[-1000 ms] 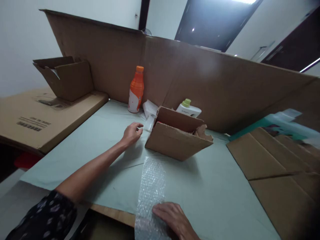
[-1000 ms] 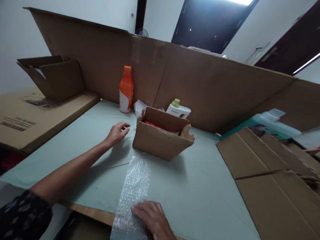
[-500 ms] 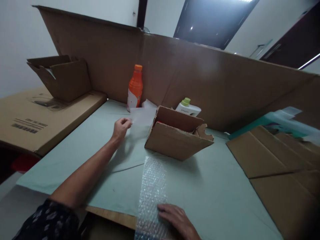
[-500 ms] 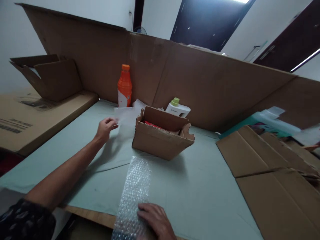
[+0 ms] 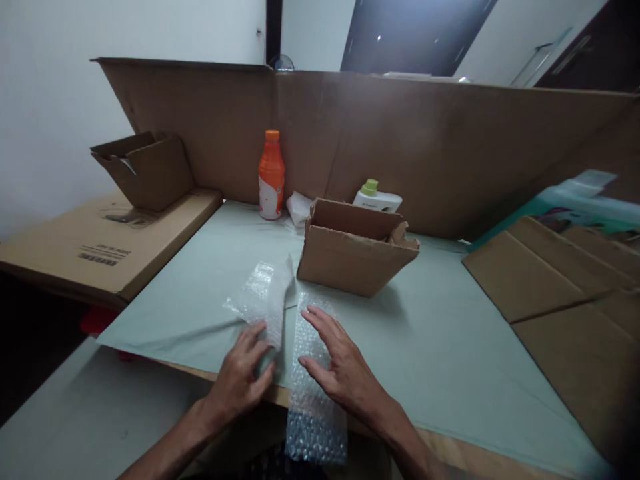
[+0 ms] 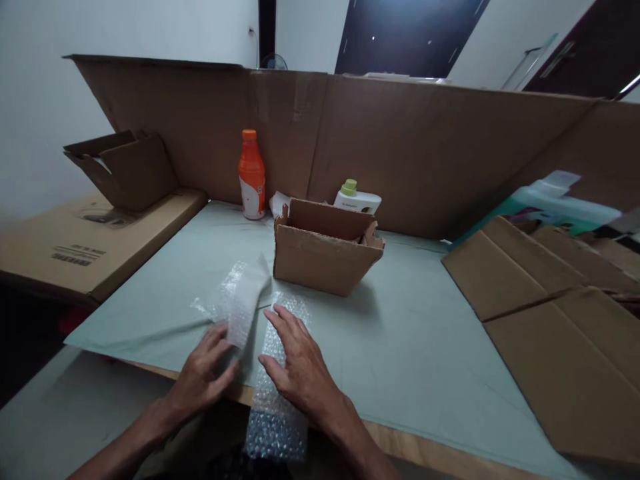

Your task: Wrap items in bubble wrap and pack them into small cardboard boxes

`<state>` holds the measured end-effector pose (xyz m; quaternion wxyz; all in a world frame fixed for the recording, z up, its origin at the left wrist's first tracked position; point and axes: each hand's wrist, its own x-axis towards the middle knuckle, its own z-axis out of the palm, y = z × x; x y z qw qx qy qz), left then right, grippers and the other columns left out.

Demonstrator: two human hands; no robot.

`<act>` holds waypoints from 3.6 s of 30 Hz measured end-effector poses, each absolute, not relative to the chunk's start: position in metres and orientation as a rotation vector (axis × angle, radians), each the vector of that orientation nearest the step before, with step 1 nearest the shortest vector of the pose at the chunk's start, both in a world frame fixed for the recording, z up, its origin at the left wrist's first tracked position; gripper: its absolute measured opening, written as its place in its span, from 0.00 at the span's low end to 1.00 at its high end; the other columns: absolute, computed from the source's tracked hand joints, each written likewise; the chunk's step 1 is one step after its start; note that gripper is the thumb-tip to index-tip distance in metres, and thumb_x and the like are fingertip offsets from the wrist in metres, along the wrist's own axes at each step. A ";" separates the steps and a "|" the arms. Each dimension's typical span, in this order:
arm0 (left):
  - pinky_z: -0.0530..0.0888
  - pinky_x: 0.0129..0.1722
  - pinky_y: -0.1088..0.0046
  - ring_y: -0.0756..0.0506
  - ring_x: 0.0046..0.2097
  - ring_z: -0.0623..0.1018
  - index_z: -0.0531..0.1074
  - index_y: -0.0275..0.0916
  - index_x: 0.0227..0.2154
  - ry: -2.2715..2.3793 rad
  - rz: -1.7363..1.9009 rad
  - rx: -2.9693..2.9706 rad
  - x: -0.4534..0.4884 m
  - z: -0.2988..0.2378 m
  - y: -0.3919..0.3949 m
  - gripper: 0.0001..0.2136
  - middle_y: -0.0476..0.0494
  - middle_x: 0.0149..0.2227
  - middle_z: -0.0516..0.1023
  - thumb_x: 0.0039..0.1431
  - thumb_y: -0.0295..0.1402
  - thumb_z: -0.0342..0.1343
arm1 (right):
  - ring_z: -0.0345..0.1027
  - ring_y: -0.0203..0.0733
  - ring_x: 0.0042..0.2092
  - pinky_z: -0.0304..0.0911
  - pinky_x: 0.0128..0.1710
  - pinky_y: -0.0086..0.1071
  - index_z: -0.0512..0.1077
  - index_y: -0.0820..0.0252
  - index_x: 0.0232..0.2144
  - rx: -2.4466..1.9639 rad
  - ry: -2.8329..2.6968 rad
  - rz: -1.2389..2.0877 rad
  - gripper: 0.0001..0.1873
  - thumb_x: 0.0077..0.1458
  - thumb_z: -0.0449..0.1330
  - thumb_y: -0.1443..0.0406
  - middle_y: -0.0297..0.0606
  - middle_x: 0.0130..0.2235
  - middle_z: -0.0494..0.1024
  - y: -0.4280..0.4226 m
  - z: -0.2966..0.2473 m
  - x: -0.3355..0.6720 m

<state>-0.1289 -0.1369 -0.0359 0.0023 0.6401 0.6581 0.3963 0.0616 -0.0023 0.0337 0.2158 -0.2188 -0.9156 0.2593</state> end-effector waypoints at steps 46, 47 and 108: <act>0.80 0.46 0.66 0.43 0.47 0.81 0.77 0.43 0.42 2.013 1.340 1.653 -0.108 -0.029 -0.170 0.08 0.42 0.43 0.82 0.64 0.33 0.55 | 0.68 0.49 0.55 0.62 0.54 0.44 0.75 0.54 0.48 -0.638 -2.933 0.343 0.16 0.60 0.57 0.71 0.42 0.55 0.76 0.055 0.011 0.101; 0.80 0.44 0.66 0.43 0.45 0.81 0.78 0.42 0.40 2.029 1.344 1.639 -0.114 -0.029 -0.168 0.07 0.42 0.41 0.82 0.64 0.33 0.55 | 0.70 0.48 0.53 0.62 0.53 0.44 0.76 0.55 0.47 -0.645 -2.913 0.376 0.14 0.61 0.57 0.69 0.42 0.53 0.77 0.053 0.009 0.101; 0.64 0.29 0.74 0.48 0.26 0.70 0.71 0.41 0.26 2.066 0.735 1.778 -0.109 -0.019 -0.065 0.12 0.51 0.21 0.69 0.64 0.37 0.49 | 0.66 0.42 0.30 0.60 0.33 0.33 0.67 0.56 0.25 -1.426 -2.195 0.499 0.16 0.62 0.56 0.55 0.34 0.26 0.72 0.018 -0.021 0.160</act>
